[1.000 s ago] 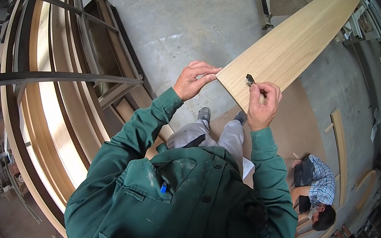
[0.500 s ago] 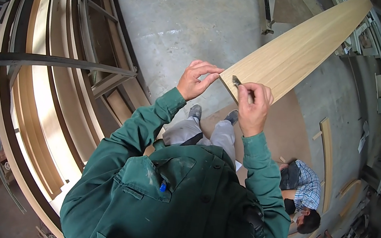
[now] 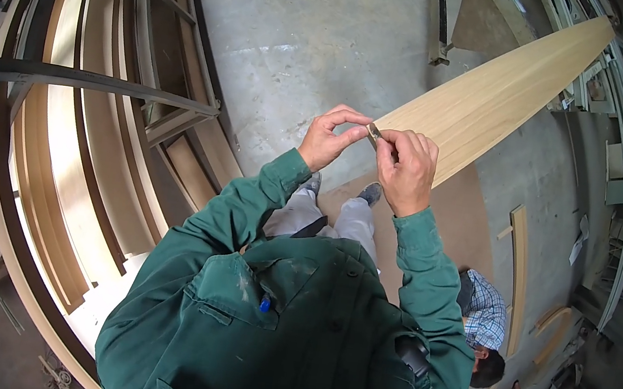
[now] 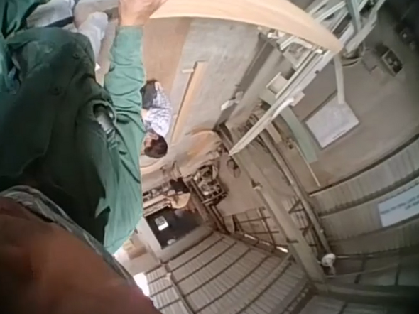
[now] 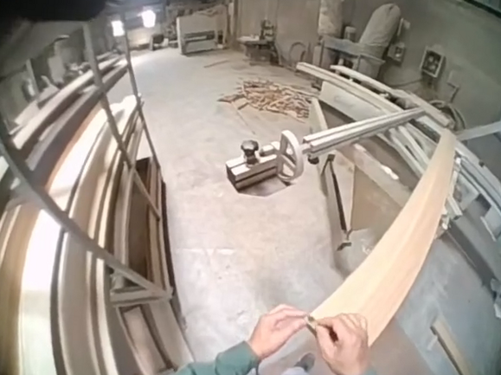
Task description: Selecting, moving, and marking wooden planks for future cutting or assembly using marking tools.
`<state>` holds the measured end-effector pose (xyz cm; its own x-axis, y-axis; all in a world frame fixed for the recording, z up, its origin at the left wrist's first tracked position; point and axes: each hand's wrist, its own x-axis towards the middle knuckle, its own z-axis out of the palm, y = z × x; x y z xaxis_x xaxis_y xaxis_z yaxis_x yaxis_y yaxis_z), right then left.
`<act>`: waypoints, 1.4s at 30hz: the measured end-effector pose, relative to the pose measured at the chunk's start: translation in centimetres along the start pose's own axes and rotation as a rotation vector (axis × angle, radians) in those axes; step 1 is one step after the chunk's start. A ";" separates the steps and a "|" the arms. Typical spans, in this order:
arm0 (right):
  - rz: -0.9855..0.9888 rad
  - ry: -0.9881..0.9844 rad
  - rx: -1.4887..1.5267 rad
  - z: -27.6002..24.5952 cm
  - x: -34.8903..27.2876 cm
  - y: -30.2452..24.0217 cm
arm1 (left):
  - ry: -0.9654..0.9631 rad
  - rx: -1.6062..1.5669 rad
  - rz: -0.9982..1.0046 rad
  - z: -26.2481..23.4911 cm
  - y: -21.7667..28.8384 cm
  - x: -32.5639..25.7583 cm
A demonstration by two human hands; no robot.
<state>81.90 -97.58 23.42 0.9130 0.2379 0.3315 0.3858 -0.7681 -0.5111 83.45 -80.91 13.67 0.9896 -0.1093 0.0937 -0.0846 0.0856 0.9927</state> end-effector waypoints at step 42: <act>-0.078 -0.055 -0.117 0.8 1.3 -1.6 | 0.001 -0.164 -0.134 0.4 -0.9 0.2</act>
<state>82.60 -95.57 23.98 0.8878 0.3300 0.3209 0.4411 -0.8091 -0.3884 83.70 -81.44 12.81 0.9909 -0.1293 -0.0381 0.0674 0.2305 0.9707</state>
